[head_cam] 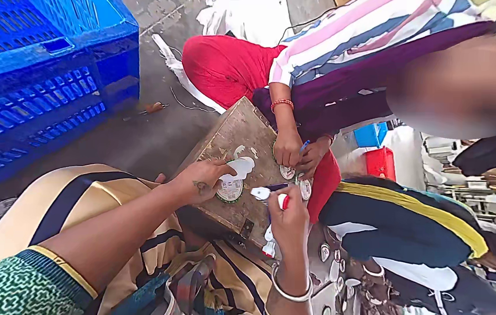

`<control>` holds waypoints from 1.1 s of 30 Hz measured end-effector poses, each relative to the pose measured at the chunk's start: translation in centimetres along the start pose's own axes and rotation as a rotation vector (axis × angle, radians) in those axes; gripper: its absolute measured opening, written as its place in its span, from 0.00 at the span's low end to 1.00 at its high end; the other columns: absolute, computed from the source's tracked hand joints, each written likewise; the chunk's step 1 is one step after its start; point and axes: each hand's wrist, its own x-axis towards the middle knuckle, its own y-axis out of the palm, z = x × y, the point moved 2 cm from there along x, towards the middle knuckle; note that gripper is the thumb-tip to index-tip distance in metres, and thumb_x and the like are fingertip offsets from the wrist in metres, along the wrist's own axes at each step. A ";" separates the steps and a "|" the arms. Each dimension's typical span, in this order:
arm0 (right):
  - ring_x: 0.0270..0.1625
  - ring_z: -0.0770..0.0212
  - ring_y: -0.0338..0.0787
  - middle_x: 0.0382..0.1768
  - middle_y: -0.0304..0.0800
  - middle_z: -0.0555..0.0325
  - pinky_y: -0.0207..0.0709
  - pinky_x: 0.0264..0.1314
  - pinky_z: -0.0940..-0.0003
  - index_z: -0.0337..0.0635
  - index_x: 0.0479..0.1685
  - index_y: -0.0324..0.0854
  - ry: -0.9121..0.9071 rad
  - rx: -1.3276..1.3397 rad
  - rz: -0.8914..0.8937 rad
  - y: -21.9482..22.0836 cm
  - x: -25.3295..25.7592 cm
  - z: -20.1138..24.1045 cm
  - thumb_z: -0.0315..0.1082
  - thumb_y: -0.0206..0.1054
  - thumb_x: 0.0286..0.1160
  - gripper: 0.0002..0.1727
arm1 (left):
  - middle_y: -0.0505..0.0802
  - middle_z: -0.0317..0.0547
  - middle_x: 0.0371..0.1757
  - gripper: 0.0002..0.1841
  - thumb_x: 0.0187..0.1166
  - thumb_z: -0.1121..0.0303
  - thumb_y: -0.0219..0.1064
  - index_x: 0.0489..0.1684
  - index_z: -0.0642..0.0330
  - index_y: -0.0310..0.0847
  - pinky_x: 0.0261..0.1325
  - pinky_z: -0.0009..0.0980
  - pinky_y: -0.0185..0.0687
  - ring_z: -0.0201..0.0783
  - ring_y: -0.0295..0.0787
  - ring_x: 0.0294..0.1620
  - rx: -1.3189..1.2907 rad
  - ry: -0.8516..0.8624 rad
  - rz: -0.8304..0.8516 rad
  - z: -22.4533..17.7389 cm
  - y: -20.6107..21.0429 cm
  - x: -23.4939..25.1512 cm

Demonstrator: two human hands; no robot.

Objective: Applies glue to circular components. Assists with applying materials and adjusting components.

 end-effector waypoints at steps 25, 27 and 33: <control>0.33 0.58 0.84 0.31 0.85 0.47 0.76 0.39 0.56 0.26 0.47 0.79 0.238 0.008 -0.159 -1.1 -1.6 -6.2 0.33 0.63 0.79 0.13 | 0.94 0.51 0.34 0.10 0.69 0.63 0.82 0.31 0.61 0.94 0.50 0.52 0.82 0.50 0.91 0.43 -0.033 -0.023 -0.092 0.2 0.3 0.0; 0.31 0.65 0.80 0.30 0.82 0.53 0.74 0.37 0.63 0.28 0.45 0.79 0.197 0.058 -0.141 -0.8 -1.7 -5.1 0.33 0.63 0.78 0.12 | 0.93 0.51 0.33 0.12 0.70 0.61 0.81 0.32 0.63 0.94 0.48 0.52 0.81 0.49 0.90 0.39 -0.092 -0.101 -0.096 -0.1 -0.2 0.1; 0.30 0.51 0.86 0.28 0.85 0.44 0.77 0.35 0.51 0.27 0.46 0.78 0.193 -0.099 -0.183 -2.0 0.1 -4.4 0.34 0.63 0.80 0.14 | 0.89 0.50 0.30 0.09 0.78 0.67 0.75 0.43 0.64 0.83 0.42 0.49 0.80 0.47 0.88 0.34 -0.141 -0.203 -0.121 0.1 -0.2 0.1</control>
